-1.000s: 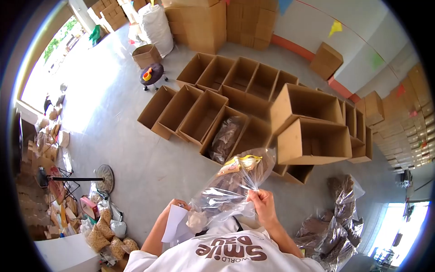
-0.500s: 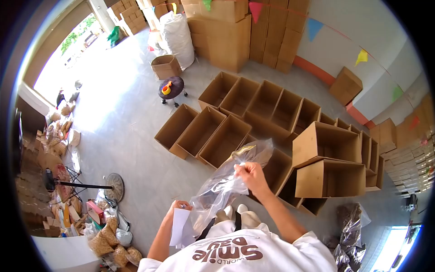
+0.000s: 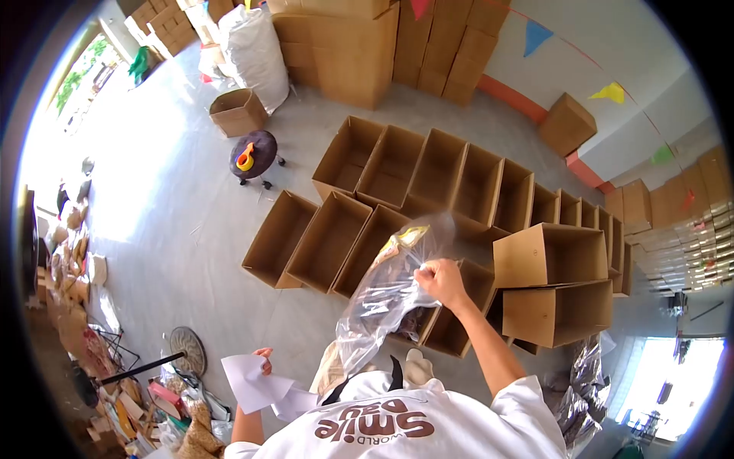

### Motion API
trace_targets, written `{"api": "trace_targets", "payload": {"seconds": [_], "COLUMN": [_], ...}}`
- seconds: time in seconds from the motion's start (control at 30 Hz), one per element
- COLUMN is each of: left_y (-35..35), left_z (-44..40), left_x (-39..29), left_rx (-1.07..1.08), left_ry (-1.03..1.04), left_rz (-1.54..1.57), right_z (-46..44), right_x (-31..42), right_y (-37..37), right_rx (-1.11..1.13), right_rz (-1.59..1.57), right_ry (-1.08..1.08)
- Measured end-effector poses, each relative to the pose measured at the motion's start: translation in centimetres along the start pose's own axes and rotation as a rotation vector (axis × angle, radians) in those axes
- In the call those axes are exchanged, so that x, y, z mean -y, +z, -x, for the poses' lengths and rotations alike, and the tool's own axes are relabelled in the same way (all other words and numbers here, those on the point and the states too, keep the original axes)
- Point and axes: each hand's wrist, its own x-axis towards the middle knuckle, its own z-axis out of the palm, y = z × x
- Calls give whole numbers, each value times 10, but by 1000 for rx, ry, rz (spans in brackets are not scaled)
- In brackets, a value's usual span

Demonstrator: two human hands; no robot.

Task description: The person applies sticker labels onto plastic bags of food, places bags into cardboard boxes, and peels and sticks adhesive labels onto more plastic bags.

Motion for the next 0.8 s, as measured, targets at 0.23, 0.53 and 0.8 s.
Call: {"api": "trace_targets", "payload": {"seconds": [0.23, 0.53, 0.8], "left_y": [-31, -3, 147], "left_z": [-59, -82, -87], "left_x": [-33, -73, -131], "left_rx": [239, 214, 126], "left_ry": [39, -18, 521], "left_rz": [116, -77, -502], "right_z": [-64, -37, 34], "right_x": [-29, -46, 45], "right_y": [47, 173, 115], "right_rx": [47, 201, 323], "right_rz": [448, 128, -320], "right_ry": [61, 4, 120]}}
